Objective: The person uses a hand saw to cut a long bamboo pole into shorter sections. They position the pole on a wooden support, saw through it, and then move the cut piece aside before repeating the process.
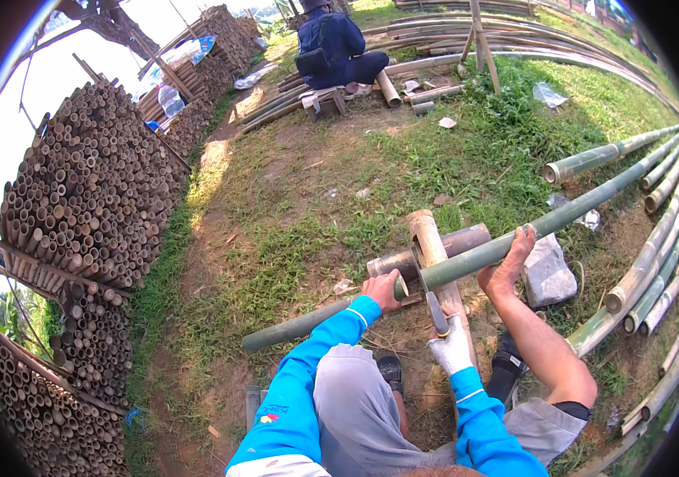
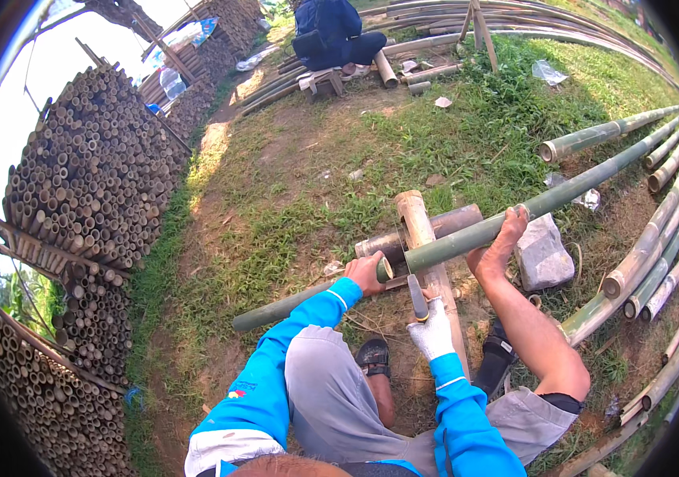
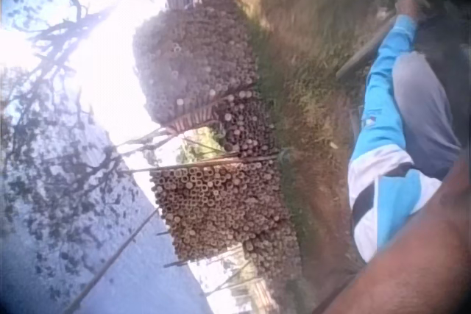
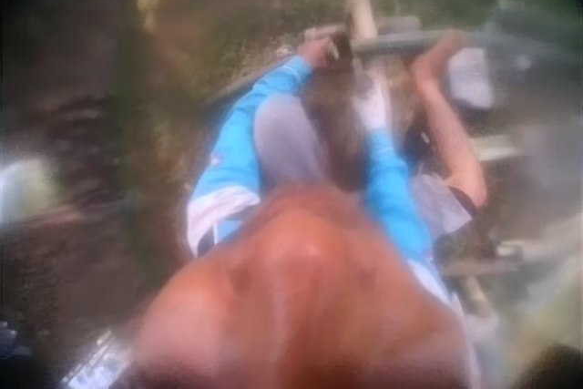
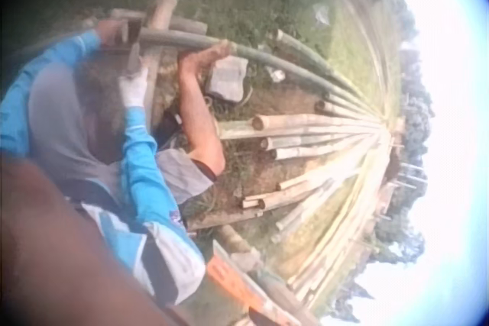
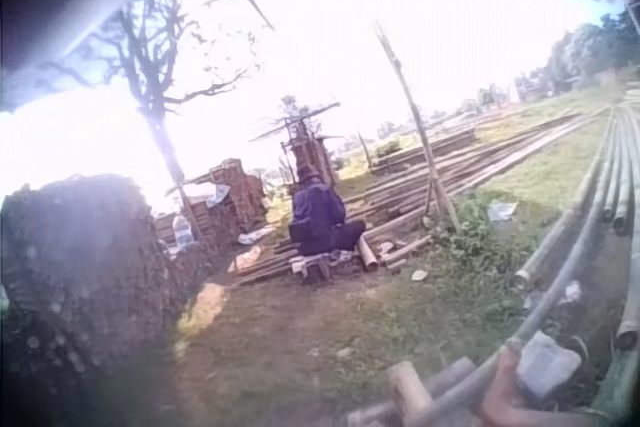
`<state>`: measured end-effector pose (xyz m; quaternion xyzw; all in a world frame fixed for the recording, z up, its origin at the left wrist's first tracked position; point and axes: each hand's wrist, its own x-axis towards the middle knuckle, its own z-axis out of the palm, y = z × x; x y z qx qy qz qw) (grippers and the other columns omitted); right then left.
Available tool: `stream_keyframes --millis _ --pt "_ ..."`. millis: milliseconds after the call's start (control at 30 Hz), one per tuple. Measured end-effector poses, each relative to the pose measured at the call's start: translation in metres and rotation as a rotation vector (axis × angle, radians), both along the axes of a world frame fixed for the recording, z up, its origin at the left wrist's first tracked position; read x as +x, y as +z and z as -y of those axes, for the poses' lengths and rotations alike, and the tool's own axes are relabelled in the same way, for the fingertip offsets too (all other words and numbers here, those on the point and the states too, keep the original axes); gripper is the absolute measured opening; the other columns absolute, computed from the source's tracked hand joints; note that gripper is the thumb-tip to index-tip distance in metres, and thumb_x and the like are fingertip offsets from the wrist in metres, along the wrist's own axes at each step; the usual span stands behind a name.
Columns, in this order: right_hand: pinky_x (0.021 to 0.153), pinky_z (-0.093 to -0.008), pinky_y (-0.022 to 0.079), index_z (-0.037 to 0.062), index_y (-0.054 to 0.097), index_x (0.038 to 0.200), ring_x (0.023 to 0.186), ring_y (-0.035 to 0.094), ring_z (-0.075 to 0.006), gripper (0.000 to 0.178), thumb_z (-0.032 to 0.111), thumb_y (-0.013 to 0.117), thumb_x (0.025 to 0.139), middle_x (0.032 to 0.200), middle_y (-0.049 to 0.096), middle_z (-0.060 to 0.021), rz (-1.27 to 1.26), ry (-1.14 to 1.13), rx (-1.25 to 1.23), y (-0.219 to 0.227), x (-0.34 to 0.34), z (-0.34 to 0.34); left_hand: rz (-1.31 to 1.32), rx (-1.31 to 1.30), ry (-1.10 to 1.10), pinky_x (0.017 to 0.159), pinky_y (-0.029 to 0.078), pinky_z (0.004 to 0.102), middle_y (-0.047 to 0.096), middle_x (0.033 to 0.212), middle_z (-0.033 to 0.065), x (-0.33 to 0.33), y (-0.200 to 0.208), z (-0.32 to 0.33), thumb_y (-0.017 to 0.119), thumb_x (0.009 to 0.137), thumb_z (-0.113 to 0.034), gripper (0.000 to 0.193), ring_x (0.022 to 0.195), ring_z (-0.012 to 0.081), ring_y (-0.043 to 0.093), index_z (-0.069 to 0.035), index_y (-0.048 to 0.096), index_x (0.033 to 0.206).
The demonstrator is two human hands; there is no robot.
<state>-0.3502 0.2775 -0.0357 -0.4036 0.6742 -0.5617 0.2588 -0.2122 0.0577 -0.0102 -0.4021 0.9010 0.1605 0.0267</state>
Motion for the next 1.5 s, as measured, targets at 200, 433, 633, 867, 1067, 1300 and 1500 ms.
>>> stream_keyframes --millis 200,433,633,867,1067,1300,1500 --pt "0.096 -0.0481 0.058 0.0061 0.061 0.132 0.111 0.069 -0.0420 0.056 0.016 0.081 0.081 0.126 0.066 -0.0221 -0.389 0.164 0.208 -0.014 0.023 -0.052 -0.038 -0.097 0.003 0.094 0.057 0.0559 0.076 0.113 0.0229 0.047 0.034 -0.005 0.089 0.067 -0.044 0.086 0.108 0.0447 0.073 -0.013 0.056 0.140" --pt "0.102 -0.0588 0.049 0.0080 0.067 0.121 0.122 0.059 -0.0447 0.043 0.031 0.075 0.085 0.128 0.061 -0.0239 -0.679 0.397 0.446 -0.058 0.059 -0.067 0.058 -0.061 0.114 0.096 0.058 0.0535 0.077 0.113 0.0207 0.097 0.104 -0.024 0.090 0.066 -0.046 0.084 0.107 0.0440 0.073 -0.017 0.058 0.138" --pt "0.113 -0.0632 0.044 0.0085 0.063 0.134 0.134 0.052 -0.0481 0.057 0.029 0.077 0.084 0.137 0.056 -0.0240 -0.700 0.526 0.665 -0.122 0.067 -0.088 -0.029 0.059 0.305 0.102 0.057 0.0504 0.076 0.117 0.0217 0.208 0.109 -0.052 0.091 0.066 -0.041 0.080 0.113 0.0432 0.072 -0.015 0.062 0.135" --pt "0.107 -0.0590 0.049 0.0029 0.060 0.132 0.128 0.052 -0.0539 0.051 0.032 0.070 0.091 0.134 0.054 -0.0288 -0.406 0.359 0.465 -0.105 0.033 -0.100 -0.106 0.020 0.670 0.097 0.058 0.0474 0.075 0.116 0.0238 0.369 0.055 -0.077 0.089 0.063 -0.043 0.079 0.110 0.0404 0.072 -0.008 0.064 0.129" --pt "0.106 -0.0582 0.049 0.0028 0.060 0.131 0.127 0.052 -0.0532 0.051 0.032 0.070 0.091 0.133 0.054 -0.0284 -0.350 0.212 0.176 0.003 -0.031 -0.049 -0.064 0.113 0.902 0.100 0.057 0.0461 0.074 0.121 0.0224 0.473 0.033 -0.118 0.090 0.066 -0.043 0.080 0.110 0.0380 0.073 -0.005 0.064 0.131" --pt "0.106 -0.0571 0.049 0.0027 0.060 0.131 0.125 0.053 -0.0523 0.050 0.032 0.070 0.092 0.132 0.055 -0.0280 -0.331 0.114 0.033 0.078 -0.094 0.021 0.151 0.097 1.048 0.108 0.056 0.0477 0.064 0.143 0.0281 0.538 -0.046 -0.156 0.090 0.067 -0.052 0.123 0.126 0.0420 0.066 0.000 0.035 0.164" --pt "0.105 -0.0563 0.050 0.0026 0.060 0.131 0.124 0.054 -0.0516 0.050 0.032 0.070 0.092 0.131 0.056 -0.0276 -0.341 0.140 0.061 0.084 -0.101 0.044 0.169 0.249 1.155 0.111 0.054 0.0538 0.065 0.141 0.0255 0.516 -0.063 -0.155 0.092 0.072 -0.048 0.122 0.125 0.0464 0.065 -0.005 0.030 0.168"
